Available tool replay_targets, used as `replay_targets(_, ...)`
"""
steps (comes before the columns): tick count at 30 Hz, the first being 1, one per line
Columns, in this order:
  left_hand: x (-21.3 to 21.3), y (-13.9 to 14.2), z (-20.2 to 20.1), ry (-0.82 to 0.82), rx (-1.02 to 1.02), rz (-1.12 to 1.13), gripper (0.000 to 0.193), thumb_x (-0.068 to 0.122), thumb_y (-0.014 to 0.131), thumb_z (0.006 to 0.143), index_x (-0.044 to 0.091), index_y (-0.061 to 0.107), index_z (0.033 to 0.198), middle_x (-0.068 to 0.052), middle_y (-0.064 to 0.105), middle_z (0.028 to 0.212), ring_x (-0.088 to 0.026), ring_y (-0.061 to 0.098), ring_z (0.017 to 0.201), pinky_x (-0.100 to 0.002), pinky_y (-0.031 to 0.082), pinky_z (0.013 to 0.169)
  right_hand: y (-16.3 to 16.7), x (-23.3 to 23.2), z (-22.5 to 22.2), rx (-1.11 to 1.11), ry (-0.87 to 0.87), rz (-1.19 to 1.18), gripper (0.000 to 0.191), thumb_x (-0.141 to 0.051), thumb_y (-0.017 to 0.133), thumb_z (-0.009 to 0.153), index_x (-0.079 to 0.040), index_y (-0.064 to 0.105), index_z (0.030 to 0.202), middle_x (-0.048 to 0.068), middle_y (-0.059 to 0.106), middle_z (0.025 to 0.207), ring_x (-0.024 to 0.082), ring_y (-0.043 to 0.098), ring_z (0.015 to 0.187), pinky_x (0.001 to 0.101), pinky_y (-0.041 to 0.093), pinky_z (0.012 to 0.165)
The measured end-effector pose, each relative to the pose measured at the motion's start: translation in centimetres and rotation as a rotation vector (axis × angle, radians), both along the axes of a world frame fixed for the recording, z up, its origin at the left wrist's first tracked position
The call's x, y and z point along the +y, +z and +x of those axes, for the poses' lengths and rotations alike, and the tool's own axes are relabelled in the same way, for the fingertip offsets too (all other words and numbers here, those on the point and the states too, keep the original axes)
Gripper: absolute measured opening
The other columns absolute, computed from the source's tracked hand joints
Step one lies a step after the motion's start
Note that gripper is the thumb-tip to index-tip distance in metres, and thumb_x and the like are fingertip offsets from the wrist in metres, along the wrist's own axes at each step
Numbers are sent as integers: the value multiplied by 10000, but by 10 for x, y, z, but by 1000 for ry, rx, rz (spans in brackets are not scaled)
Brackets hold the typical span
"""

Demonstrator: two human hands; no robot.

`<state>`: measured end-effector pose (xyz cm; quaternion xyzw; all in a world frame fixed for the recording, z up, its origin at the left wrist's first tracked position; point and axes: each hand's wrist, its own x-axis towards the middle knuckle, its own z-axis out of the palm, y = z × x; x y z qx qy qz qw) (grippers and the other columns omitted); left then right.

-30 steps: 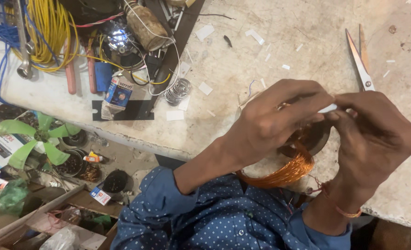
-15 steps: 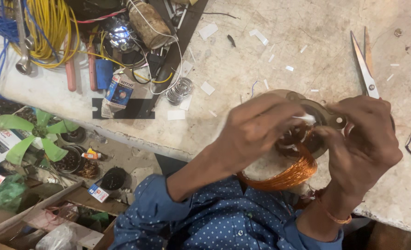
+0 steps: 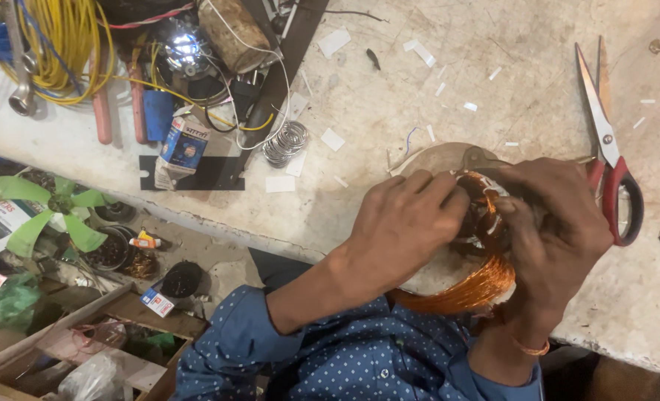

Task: The person winds a copper wire around a motor stator core, inserting small white insulating pieces between the windings. They use scissors to trim the insulation and continue wrapping the wire into the slots.

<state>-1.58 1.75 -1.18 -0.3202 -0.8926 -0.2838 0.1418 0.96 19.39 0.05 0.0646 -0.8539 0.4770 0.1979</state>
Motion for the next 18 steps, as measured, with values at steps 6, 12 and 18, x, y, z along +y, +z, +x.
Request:
replay_targets(6,10,-7,-1,6,23,-111,80,48,755,769,2,725,827,-85,648,822,-198,694,737,-318,586,558,-1,3,-4,-16,6,-2,214,-48,757,932,25,714,1128,99,695,1043,199,646,1011,272,508,842)
replay_targets(12,10,-16,-6,-6,98,-30,169,-20,741,799,-43,756,966,-124,677,874,-196,700,743,-322,610,572,-6,6,-4,5,3,38,154,-36,769,980,34,718,1107,118,697,1020,196,658,994,275,520,864)
replay_targets(18,7,-11,-7,-51,35,-26,59,40,744,787,-4,713,810,-87,639,811,-209,686,743,-353,607,586,-8,6,-8,-14,-44,24,167,-14,752,930,14,718,1091,114,699,1025,209,673,1006,276,536,842)
